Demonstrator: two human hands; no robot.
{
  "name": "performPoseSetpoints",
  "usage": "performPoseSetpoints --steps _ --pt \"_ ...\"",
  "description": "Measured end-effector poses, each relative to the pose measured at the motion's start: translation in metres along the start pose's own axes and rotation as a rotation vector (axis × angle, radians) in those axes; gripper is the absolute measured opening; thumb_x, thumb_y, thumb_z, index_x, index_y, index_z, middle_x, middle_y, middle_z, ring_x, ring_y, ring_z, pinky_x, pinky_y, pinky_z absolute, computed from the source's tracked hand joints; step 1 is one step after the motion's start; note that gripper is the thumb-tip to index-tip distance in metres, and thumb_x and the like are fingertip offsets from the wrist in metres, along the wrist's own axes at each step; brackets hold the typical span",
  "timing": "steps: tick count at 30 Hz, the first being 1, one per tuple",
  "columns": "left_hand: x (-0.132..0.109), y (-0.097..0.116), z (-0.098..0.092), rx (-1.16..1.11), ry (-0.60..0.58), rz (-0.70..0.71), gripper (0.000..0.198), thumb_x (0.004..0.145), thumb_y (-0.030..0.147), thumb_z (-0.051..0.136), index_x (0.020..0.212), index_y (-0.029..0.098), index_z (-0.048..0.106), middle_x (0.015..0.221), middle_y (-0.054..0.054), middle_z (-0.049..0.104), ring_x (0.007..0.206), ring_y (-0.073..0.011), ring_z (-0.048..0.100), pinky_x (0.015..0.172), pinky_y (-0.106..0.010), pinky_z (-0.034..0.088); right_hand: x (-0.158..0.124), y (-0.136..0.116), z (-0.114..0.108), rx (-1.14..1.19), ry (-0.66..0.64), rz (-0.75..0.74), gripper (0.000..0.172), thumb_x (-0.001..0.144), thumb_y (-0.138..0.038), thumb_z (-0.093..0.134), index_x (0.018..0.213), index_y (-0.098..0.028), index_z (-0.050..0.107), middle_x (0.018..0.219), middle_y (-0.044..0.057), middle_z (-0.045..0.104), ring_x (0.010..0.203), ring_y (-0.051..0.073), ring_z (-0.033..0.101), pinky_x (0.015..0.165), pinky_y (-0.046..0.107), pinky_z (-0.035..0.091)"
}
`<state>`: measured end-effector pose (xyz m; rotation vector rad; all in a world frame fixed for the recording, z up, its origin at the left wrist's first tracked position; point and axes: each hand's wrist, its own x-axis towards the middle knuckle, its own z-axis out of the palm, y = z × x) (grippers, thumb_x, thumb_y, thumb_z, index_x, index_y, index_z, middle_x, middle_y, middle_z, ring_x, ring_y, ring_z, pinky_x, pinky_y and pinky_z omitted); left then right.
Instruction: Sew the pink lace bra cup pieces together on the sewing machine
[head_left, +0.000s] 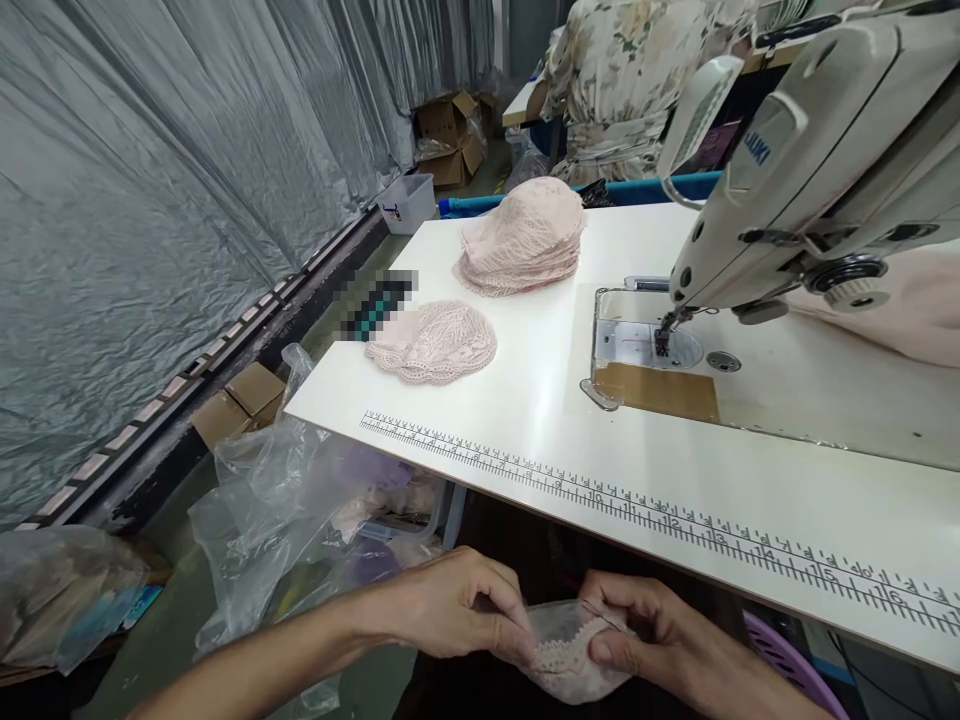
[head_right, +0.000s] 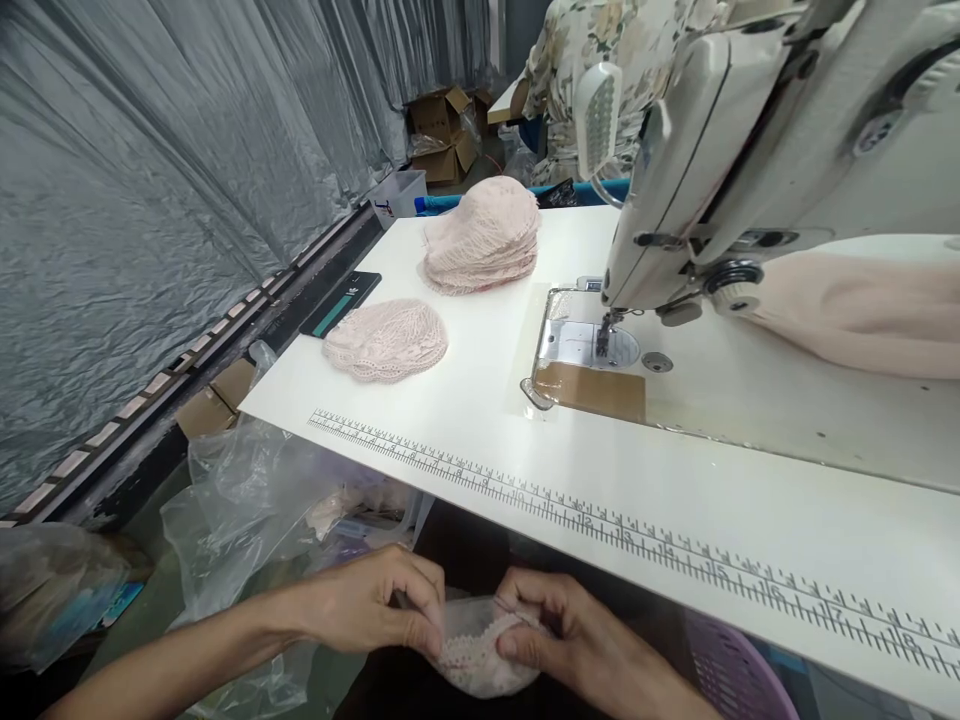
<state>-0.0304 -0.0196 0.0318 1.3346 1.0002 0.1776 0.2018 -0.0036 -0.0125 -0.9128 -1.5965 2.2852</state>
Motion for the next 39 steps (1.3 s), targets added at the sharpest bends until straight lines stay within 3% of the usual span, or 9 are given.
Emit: performPoseSetpoints --steps 4,9,14,20,24,26,31,36,39 --pt "0.0 -0.001 0.003 0.062 0.062 -0.109 0.023 0.08 0.033 0.057 0.079 0.016 0.073 0.065 0.001 0.061 0.062 -0.01 0.052 0.055 -0.015 0.036 -0.001 -0.002 0.001 0.024 -0.006 -0.029 0.042 0.079 -0.061 0.052 0.072 -0.019 0.046 0.068 -0.004 0.04 0.064 0.012 0.034 0.058 0.024 0.028" --pt "0.002 -0.004 0.01 0.133 0.093 -0.098 0.036 0.057 0.041 0.079 0.083 0.017 0.072 0.053 0.008 0.044 0.052 -0.0063 0.038 0.046 -0.015 0.026 -0.004 -0.004 0.0 0.043 -0.037 -0.045 0.041 0.082 -0.059 0.05 0.077 -0.018 0.053 0.072 -0.002 0.046 0.067 0.013 0.042 0.063 0.025 0.033" --pt "0.003 -0.001 0.012 0.092 0.088 -0.074 0.027 0.066 0.04 0.074 0.068 0.014 0.07 0.047 0.008 0.029 0.046 -0.0043 0.026 0.04 -0.018 0.017 -0.009 -0.006 -0.001 -0.013 -0.066 -0.034 0.038 0.086 -0.053 0.049 0.09 -0.017 0.06 0.078 0.0 0.051 0.072 0.013 0.044 0.066 0.025 0.035" --pt "0.002 0.003 0.011 0.092 0.046 -0.106 0.03 0.069 0.046 0.071 0.073 0.016 0.073 0.046 0.007 0.038 0.045 -0.0048 0.031 0.042 -0.018 0.021 0.001 -0.002 0.01 -0.021 -0.025 -0.02 0.037 0.072 -0.05 0.067 0.069 -0.014 0.06 0.056 -0.006 0.04 0.053 0.007 0.031 0.048 0.021 0.022" --pt "0.002 -0.005 0.009 0.021 -0.032 -0.155 0.031 0.073 0.047 0.066 0.083 0.019 0.075 0.062 0.001 0.063 0.057 -0.0099 0.051 0.052 -0.017 0.035 0.001 -0.003 0.009 0.026 -0.068 -0.033 0.038 0.075 -0.051 0.064 0.067 -0.013 0.061 0.058 -0.004 0.043 0.056 0.008 0.036 0.052 0.022 0.026" --pt "0.003 -0.009 0.008 -0.013 -0.065 -0.157 0.029 0.075 0.045 0.064 0.085 0.02 0.075 0.071 0.0 0.068 0.063 -0.0121 0.056 0.057 -0.017 0.039 -0.001 -0.004 0.006 0.044 -0.095 -0.029 0.038 0.076 -0.051 0.063 0.069 -0.013 0.062 0.06 -0.003 0.045 0.058 0.009 0.039 0.055 0.022 0.03" --pt "0.006 -0.005 0.01 0.018 -0.04 -0.177 0.026 0.077 0.04 0.063 0.084 0.018 0.075 0.071 -0.001 0.068 0.061 -0.0116 0.056 0.057 -0.017 0.04 -0.005 -0.004 0.006 0.053 -0.109 -0.008 0.033 0.073 -0.046 0.067 0.078 -0.013 0.066 0.063 -0.002 0.051 0.059 0.009 0.042 0.057 0.021 0.033" --pt "0.006 0.003 0.009 -0.01 0.001 -0.146 0.031 0.079 0.041 0.06 0.08 0.013 0.074 0.056 0.001 0.059 0.048 -0.0057 0.04 0.046 -0.014 0.031 0.0 -0.001 0.011 0.044 0.006 0.021 0.028 0.069 -0.04 0.071 0.064 -0.014 0.061 0.055 -0.005 0.043 0.053 0.007 0.033 0.049 0.02 0.024" --pt "0.003 0.002 0.006 -0.138 -0.028 -0.155 0.033 0.073 0.045 0.066 0.084 0.015 0.074 0.062 0.001 0.06 0.055 -0.0068 0.046 0.052 -0.014 0.036 0.001 0.002 0.008 0.067 0.0 0.03 0.035 0.069 -0.045 0.069 0.062 -0.013 0.059 0.055 -0.005 0.041 0.054 0.007 0.033 0.05 0.021 0.023"
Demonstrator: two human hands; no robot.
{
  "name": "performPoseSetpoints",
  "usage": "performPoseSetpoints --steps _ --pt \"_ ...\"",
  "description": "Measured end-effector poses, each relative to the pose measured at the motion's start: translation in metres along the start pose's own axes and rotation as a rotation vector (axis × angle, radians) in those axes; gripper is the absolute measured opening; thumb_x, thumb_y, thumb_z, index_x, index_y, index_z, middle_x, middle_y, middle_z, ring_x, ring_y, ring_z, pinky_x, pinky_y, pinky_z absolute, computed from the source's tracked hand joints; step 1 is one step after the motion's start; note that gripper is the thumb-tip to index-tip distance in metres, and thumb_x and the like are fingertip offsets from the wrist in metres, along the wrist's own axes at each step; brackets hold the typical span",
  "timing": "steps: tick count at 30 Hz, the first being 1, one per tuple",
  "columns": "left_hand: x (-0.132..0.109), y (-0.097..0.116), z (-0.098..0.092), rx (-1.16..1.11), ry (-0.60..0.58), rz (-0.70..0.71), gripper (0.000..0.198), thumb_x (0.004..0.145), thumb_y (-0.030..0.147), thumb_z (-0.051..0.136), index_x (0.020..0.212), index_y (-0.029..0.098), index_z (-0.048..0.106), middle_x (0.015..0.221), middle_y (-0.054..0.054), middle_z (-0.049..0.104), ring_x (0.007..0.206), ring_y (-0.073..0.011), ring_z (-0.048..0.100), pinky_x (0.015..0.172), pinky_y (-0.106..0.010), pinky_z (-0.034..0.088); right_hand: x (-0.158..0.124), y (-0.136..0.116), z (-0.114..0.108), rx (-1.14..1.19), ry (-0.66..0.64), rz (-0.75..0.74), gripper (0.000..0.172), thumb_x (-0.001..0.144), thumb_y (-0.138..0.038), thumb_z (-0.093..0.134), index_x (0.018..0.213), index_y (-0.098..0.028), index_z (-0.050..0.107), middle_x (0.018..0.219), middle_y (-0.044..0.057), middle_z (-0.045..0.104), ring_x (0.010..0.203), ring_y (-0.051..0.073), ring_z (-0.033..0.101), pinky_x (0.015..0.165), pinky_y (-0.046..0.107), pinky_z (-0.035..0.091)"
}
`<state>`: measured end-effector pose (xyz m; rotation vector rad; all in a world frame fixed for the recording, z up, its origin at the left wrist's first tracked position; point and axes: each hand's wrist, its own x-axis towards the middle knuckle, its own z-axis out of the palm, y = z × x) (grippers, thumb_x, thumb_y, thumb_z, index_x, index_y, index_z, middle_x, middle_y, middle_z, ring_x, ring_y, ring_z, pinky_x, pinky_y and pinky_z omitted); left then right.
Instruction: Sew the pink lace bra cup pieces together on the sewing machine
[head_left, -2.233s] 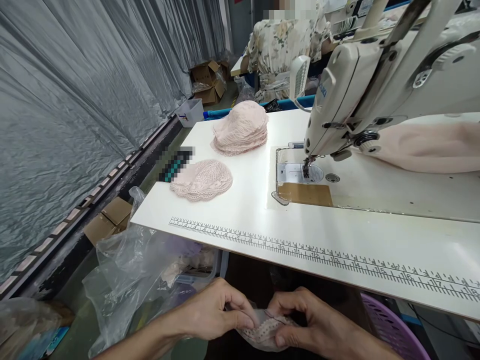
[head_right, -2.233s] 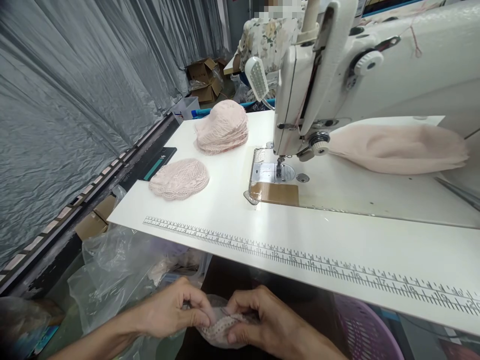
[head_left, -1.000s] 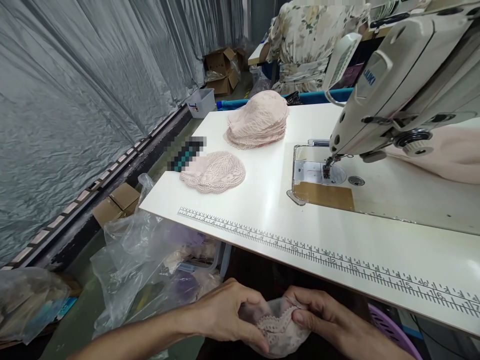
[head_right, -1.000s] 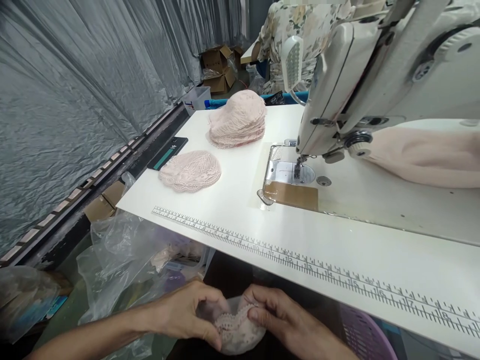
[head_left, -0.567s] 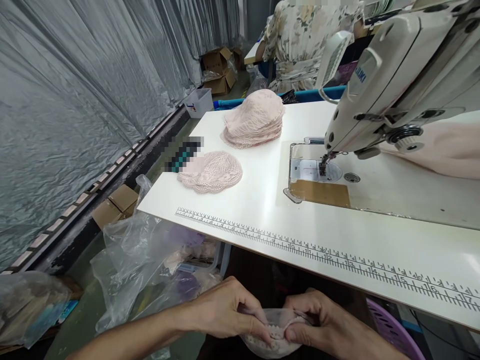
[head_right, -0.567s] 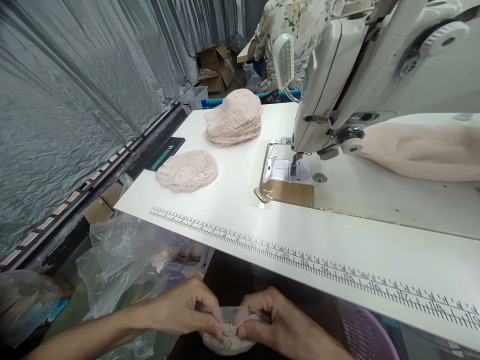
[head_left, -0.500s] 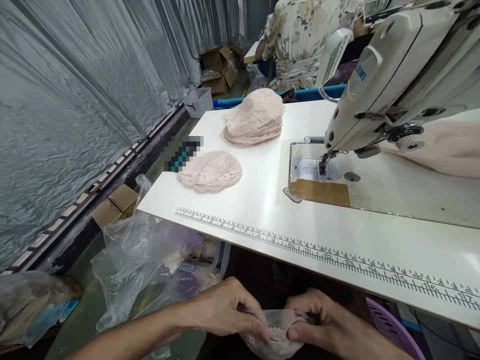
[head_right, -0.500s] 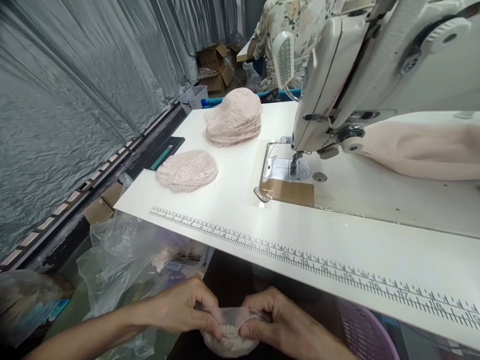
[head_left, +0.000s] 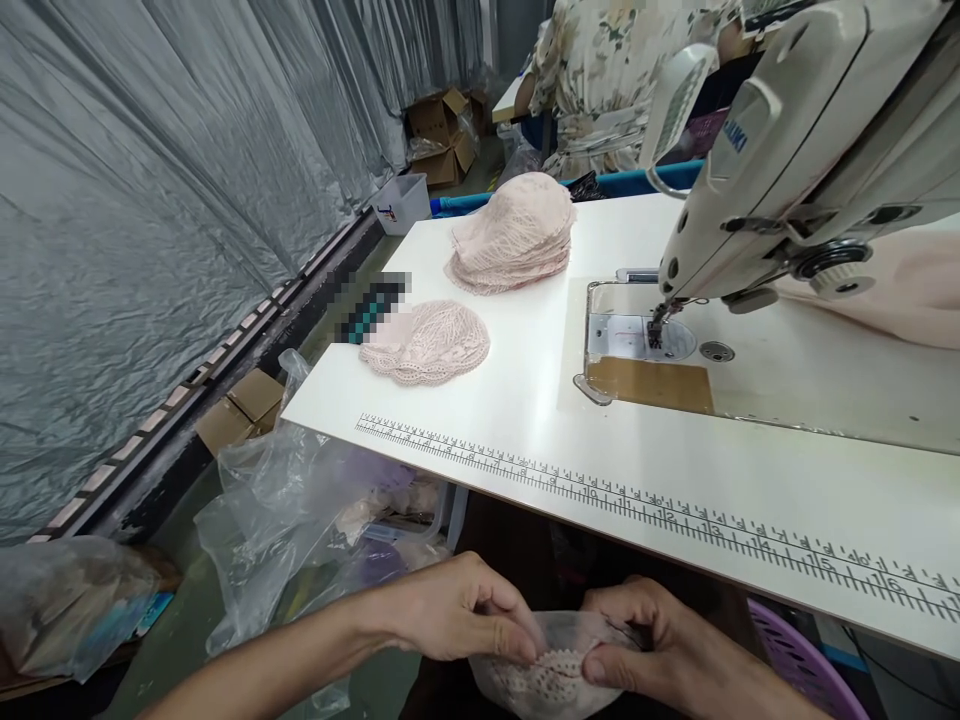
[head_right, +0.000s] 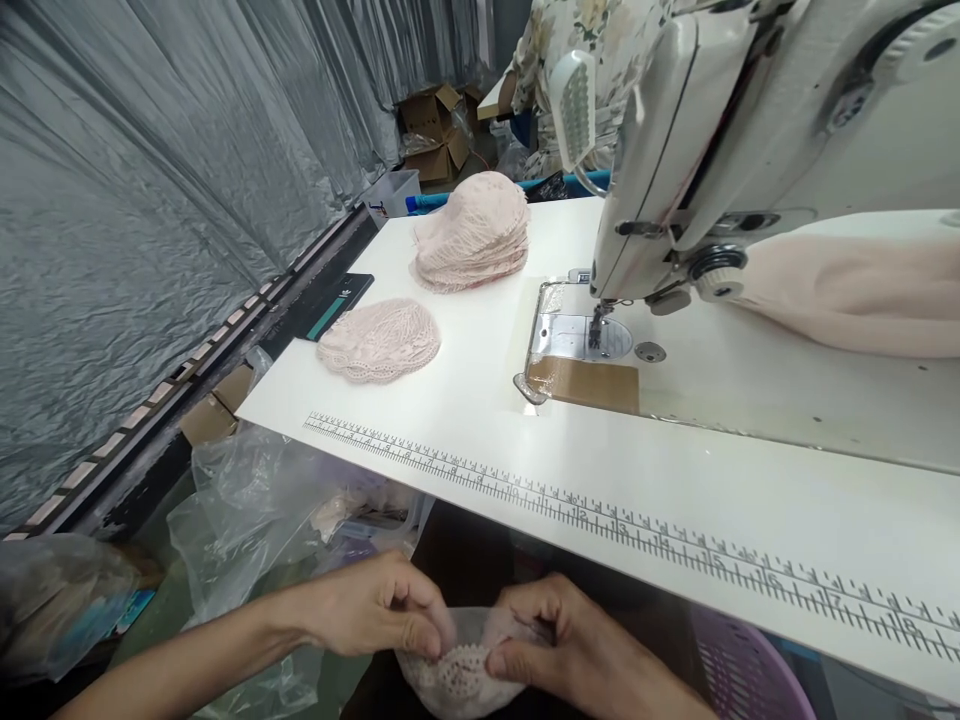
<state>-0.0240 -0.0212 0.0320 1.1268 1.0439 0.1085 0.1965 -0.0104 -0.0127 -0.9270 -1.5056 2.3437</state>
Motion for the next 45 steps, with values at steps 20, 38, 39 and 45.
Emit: performPoseSetpoints --steps 20,38,39,45 --pt "0.008 -0.017 -0.017 0.096 -0.066 0.01 0.019 0.076 0.03 0.066 0.087 0.017 0.073 0.069 0.0 0.068 0.062 -0.0091 0.06 0.055 -0.013 0.043 -0.014 0.003 -0.016 0.03 0.029 0.022 0.036 0.072 -0.051 0.066 0.065 -0.016 0.065 0.06 -0.001 0.053 0.058 0.011 0.045 0.058 0.022 0.036" --pt "0.001 -0.022 -0.02 0.032 -0.246 0.175 0.054 0.08 0.06 0.052 0.1 0.013 0.07 0.095 -0.008 0.07 0.092 -0.018 0.065 0.082 -0.022 0.048 -0.013 0.017 -0.012 0.055 0.118 0.122 0.036 0.071 -0.054 0.066 0.066 -0.019 0.067 0.063 -0.001 0.057 0.062 0.012 0.048 0.061 0.023 0.037" --pt "0.002 -0.024 -0.019 0.011 -0.253 0.157 0.054 0.074 0.059 0.06 0.1 0.013 0.07 0.094 -0.008 0.07 0.091 -0.0188 0.065 0.082 -0.023 0.048 -0.012 0.016 -0.011 0.061 0.106 0.113 0.036 0.071 -0.054 0.067 0.066 -0.018 0.066 0.062 -0.001 0.056 0.06 0.011 0.048 0.059 0.022 0.037" --pt "0.008 -0.033 -0.01 0.026 -0.073 0.118 0.034 0.066 0.043 0.074 0.085 0.015 0.074 0.079 -0.004 0.072 0.077 -0.0169 0.067 0.07 -0.019 0.049 -0.011 0.008 -0.007 0.145 0.071 0.087 0.035 0.068 -0.048 0.072 0.069 -0.013 0.066 0.061 0.0 0.057 0.058 0.01 0.05 0.059 0.022 0.037"
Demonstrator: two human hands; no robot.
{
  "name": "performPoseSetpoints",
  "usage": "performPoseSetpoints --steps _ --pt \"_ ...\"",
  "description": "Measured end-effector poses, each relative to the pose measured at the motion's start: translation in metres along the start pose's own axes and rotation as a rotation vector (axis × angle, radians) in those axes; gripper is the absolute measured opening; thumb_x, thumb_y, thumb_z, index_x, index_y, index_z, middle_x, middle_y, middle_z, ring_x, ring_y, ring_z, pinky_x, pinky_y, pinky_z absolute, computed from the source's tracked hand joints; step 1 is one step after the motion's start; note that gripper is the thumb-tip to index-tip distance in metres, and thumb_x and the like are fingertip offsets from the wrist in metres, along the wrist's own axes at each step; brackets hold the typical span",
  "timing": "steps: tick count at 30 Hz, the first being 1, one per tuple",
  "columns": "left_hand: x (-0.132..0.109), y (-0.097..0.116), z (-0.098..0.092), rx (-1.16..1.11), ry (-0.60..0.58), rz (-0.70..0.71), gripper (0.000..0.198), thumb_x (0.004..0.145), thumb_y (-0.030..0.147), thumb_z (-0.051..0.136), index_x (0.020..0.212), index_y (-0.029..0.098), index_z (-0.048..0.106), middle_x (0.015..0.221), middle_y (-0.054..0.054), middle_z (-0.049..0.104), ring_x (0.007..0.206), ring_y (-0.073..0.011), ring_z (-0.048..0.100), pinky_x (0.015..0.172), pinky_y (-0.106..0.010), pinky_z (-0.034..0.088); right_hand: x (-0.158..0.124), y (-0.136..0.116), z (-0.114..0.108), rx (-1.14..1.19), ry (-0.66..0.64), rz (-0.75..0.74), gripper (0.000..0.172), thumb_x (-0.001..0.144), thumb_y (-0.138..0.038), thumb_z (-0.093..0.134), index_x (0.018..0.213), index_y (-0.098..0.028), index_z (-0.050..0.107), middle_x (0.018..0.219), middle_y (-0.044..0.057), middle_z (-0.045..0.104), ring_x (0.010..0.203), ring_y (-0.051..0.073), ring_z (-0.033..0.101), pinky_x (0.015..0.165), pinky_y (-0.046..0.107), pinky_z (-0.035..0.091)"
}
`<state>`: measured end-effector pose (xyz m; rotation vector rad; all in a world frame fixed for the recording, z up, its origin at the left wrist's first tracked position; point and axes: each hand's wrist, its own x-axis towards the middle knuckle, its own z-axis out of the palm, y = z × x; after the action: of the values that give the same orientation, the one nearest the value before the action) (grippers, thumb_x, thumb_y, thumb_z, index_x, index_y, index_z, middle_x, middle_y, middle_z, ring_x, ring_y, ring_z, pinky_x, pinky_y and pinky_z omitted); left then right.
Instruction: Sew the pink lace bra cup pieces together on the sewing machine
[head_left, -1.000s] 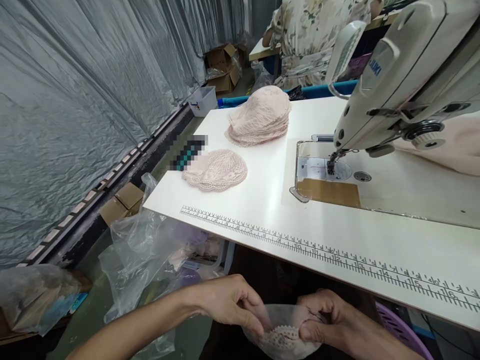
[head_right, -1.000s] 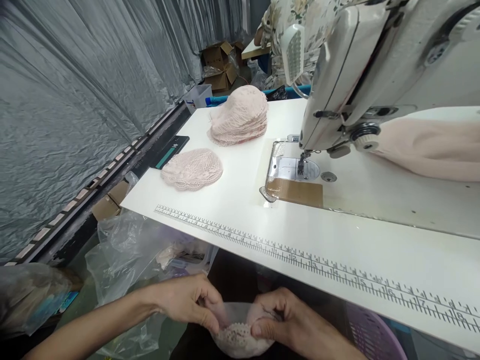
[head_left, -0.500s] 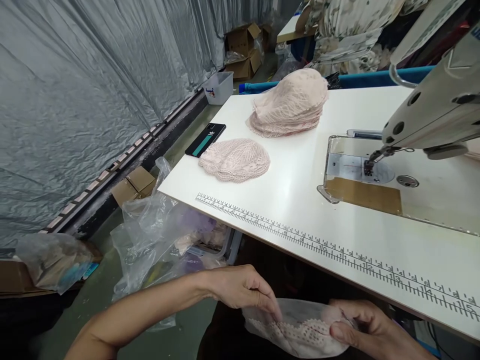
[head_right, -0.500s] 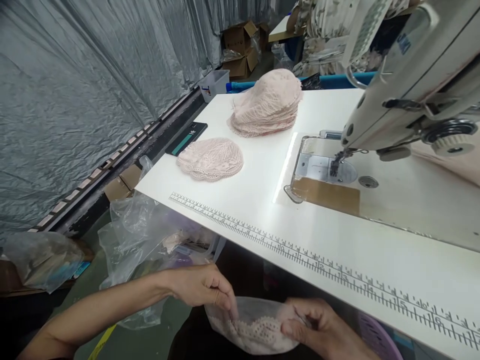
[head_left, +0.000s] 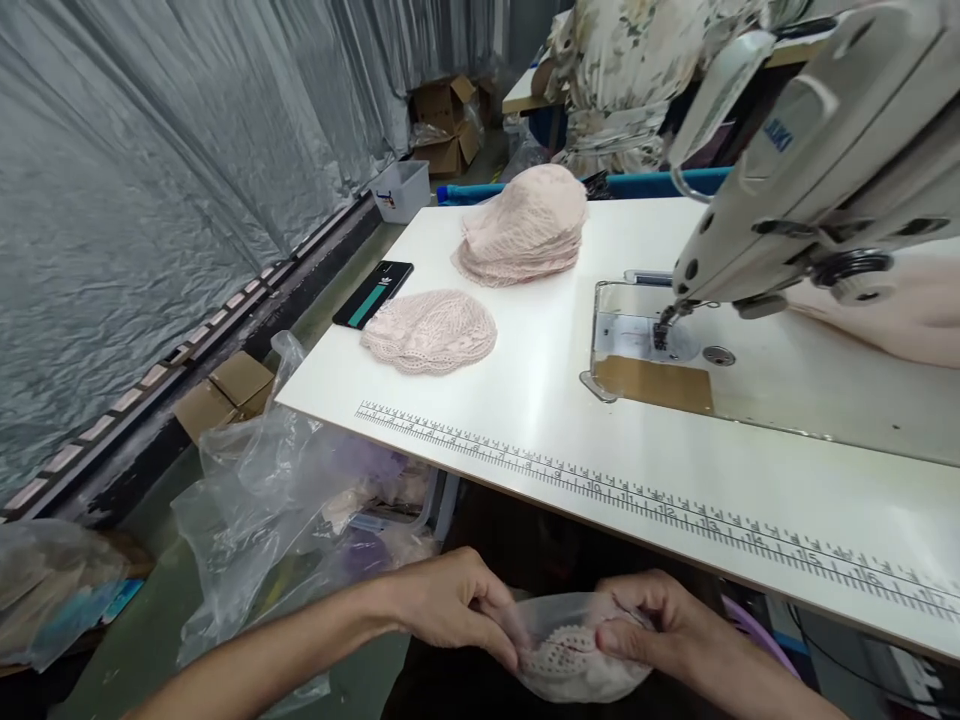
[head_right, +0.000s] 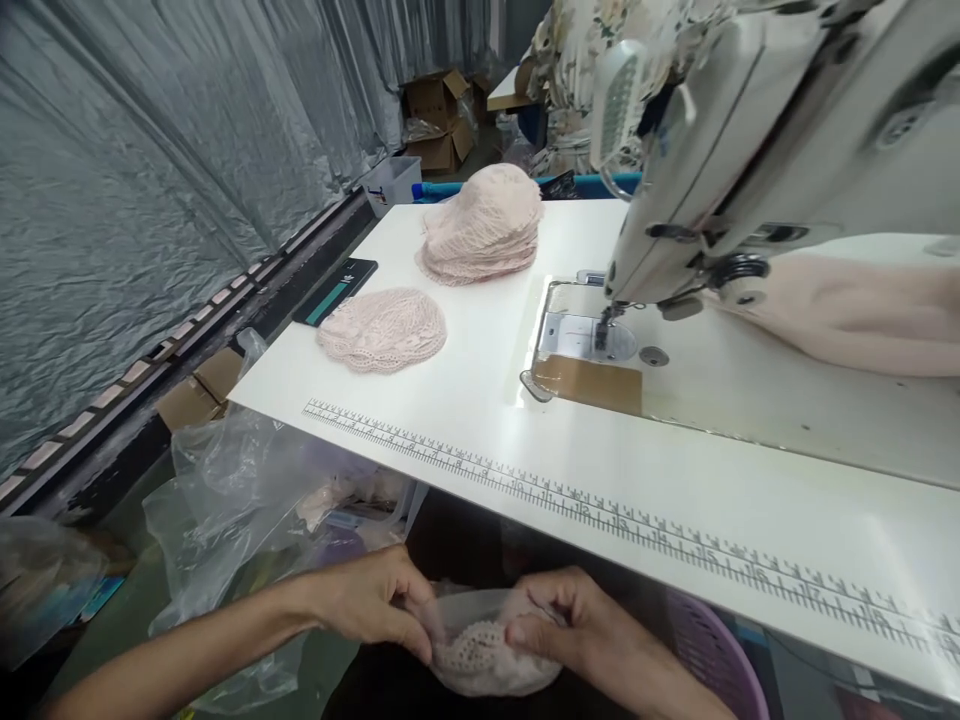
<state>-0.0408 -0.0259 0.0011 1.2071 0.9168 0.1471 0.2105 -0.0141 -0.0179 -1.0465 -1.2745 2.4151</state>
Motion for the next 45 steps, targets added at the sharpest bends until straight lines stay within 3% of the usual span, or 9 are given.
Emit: performPoseSetpoints --steps 4,10,14,20,25,32,38,45 --pt "-0.002 0.009 -0.004 0.021 -0.05 0.006 0.029 0.071 0.041 0.07 0.085 0.016 0.074 0.077 -0.003 0.072 0.073 -0.0145 0.066 0.067 -0.018 0.048 0.0 -0.004 0.005 0.008 -0.029 -0.021 0.037 0.068 -0.048 0.071 0.071 -0.011 0.068 0.063 0.002 0.059 0.06 0.011 0.052 0.061 0.023 0.038" --pt "0.006 0.02 0.007 -0.052 0.014 -0.108 0.04 0.05 0.043 0.083 0.079 0.017 0.074 0.069 0.001 0.068 0.062 -0.0099 0.059 0.059 -0.015 0.042 0.002 -0.006 0.011 -0.023 -0.052 -0.042 0.039 0.069 -0.05 0.07 0.067 -0.011 0.065 0.058 -0.002 0.05 0.055 0.008 0.041 0.051 0.02 0.029" --pt "0.014 0.019 0.015 -0.042 0.068 -0.111 0.036 0.055 0.045 0.079 0.075 0.016 0.074 0.057 0.002 0.063 0.051 -0.0071 0.05 0.051 -0.015 0.037 -0.005 -0.009 0.01 -0.066 -0.044 -0.038 0.036 0.07 -0.048 0.07 0.073 -0.012 0.066 0.061 -0.002 0.05 0.058 0.009 0.041 0.055 0.021 0.03" --pt "0.01 0.02 0.008 -0.012 0.082 -0.141 0.029 0.055 0.04 0.08 0.07 0.016 0.074 0.053 0.004 0.059 0.048 -0.0058 0.044 0.048 -0.015 0.032 -0.013 -0.009 0.007 -0.074 -0.012 -0.045 0.034 0.069 -0.046 0.07 0.076 -0.014 0.06 0.065 -0.003 0.048 0.062 0.009 0.039 0.057 0.021 0.028" --pt "0.007 0.022 0.007 0.036 0.066 -0.125 0.027 0.059 0.04 0.078 0.073 0.017 0.074 0.057 0.002 0.062 0.05 -0.007 0.048 0.051 -0.016 0.036 -0.013 -0.007 0.007 -0.1 -0.017 -0.073 0.031 0.072 -0.044 0.067 0.072 -0.015 0.055 0.063 -0.005 0.044 0.06 0.008 0.035 0.055 0.021 0.025" --pt "0.005 0.019 0.007 0.093 0.111 -0.121 0.029 0.058 0.04 0.079 0.072 0.015 0.075 0.054 0.001 0.062 0.049 -0.0075 0.048 0.048 -0.015 0.035 -0.014 -0.004 0.006 -0.124 0.038 -0.111 0.027 0.075 -0.043 0.065 0.078 -0.016 0.062 0.069 -0.001 0.055 0.065 0.011 0.046 0.06 0.022 0.034" --pt "0.002 0.015 0.004 0.101 0.121 -0.111 0.029 0.059 0.04 0.079 0.072 0.015 0.075 0.058 -0.001 0.065 0.051 -0.0087 0.052 0.049 -0.015 0.037 -0.016 -0.006 0.009 -0.185 0.08 -0.107 0.026 0.076 -0.042 0.063 0.081 -0.017 0.061 0.066 -0.003 0.054 0.064 0.011 0.043 0.06 0.022 0.033" --pt "0.001 0.015 0.007 0.019 0.073 -0.129 0.037 0.051 0.042 0.082 0.075 0.016 0.074 0.065 0.001 0.067 0.059 -0.0106 0.057 0.057 -0.017 0.042 -0.016 -0.015 0.016 -0.274 0.079 -0.124 0.02 0.079 -0.038 0.06 0.082 -0.018 0.062 0.069 -0.002 0.059 0.064 0.011 0.046 0.061 0.022 0.036"
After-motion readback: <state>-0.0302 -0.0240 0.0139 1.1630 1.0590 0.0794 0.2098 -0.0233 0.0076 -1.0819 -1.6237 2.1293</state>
